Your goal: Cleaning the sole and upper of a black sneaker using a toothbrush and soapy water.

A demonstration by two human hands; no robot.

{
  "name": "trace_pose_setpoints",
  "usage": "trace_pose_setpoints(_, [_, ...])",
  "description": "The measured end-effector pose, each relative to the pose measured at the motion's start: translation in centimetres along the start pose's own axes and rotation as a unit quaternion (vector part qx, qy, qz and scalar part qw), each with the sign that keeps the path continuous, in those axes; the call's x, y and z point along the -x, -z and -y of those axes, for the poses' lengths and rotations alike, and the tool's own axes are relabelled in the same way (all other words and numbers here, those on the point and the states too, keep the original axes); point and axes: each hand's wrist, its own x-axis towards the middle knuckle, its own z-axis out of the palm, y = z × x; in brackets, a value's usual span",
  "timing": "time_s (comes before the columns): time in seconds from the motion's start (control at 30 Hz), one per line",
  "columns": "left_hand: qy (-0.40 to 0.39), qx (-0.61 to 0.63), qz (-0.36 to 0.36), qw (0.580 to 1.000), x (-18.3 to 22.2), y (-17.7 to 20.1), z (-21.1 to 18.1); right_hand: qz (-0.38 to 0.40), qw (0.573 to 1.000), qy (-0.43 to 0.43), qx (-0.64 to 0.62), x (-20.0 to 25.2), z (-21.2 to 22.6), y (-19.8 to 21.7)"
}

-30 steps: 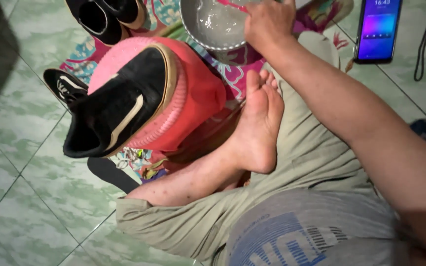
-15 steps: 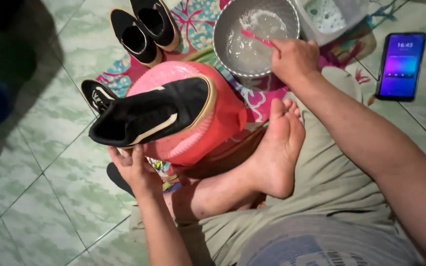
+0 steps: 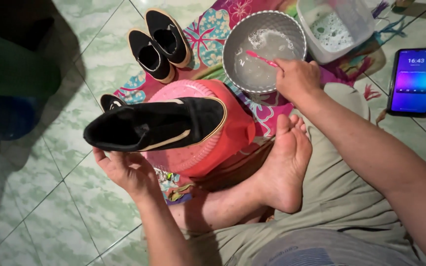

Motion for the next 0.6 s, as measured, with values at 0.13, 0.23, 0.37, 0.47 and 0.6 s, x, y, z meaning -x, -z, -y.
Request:
trace_pose_setpoints(0.13, [0.065,0.116,-0.050,0.990,-1.5,-0.8,1.3,-0.046,0.984,-0.011,-0.171,2.1,3.9,4.2])
trace_pose_setpoints(0.23, [0.138,0.167,-0.109,0.970,-2.3,-0.5,2.8,-0.019,0.890,-0.063,-0.452,4.6,8.4,4.7])
trace_pose_setpoints(0.37, [0.201,0.171,-0.183,0.947,-2.1,-1.8,2.3,0.039,0.697,-0.045,-0.715,6.5,13.4,3.4])
trace_pose_setpoints(0.47, [0.217,0.203,-0.191,0.936,-3.8,1.7,4.7,0.076,0.787,-0.058,-0.610,6.9,16.3,5.6])
trace_pose_setpoints(0.6, [0.174,0.189,-0.128,0.958,-0.4,-1.4,2.1,0.074,0.790,-0.092,-0.602,7.4,17.7,5.8])
